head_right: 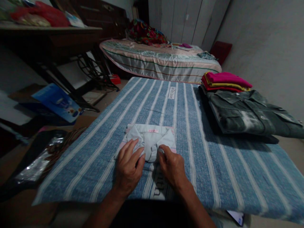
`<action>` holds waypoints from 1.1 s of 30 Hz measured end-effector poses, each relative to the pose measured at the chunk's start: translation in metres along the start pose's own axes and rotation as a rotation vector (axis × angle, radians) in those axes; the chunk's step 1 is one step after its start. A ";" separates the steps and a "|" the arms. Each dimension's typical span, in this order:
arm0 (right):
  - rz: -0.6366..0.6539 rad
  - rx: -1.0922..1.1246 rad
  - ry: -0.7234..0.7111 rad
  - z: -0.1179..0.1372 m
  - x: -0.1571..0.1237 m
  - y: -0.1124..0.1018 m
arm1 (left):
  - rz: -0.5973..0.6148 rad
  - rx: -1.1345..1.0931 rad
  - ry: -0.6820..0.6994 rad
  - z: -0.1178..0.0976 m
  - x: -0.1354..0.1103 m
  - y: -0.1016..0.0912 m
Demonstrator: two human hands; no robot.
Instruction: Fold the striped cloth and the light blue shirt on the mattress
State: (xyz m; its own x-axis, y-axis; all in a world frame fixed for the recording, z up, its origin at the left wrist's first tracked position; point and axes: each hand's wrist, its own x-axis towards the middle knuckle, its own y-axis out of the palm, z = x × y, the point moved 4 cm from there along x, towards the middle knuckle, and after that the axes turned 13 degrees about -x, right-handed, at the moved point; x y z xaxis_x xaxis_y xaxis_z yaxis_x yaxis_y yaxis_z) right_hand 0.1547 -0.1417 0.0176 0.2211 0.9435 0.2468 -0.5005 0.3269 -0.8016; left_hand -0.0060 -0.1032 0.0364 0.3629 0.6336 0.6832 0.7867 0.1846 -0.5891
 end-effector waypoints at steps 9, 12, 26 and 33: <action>-0.034 -0.005 -0.041 0.000 -0.006 -0.001 | -0.028 -0.006 0.006 -0.002 -0.003 -0.002; -0.023 -0.016 -0.045 0.000 -0.006 -0.001 | -0.028 -0.003 0.004 -0.003 -0.003 -0.002; -0.010 -0.033 -0.046 0.005 -0.006 0.000 | -0.006 0.007 0.009 -0.003 -0.005 0.000; 0.005 0.002 -0.025 0.003 -0.007 0.002 | -0.003 0.016 0.004 -0.002 -0.005 0.000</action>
State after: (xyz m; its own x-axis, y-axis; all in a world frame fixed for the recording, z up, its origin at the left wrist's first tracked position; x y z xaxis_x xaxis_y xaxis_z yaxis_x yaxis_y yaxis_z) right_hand 0.1498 -0.1476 0.0154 0.1973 0.9462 0.2565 -0.5034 0.3223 -0.8017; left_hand -0.0067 -0.1081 0.0337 0.3622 0.6301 0.6868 0.7797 0.1990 -0.5937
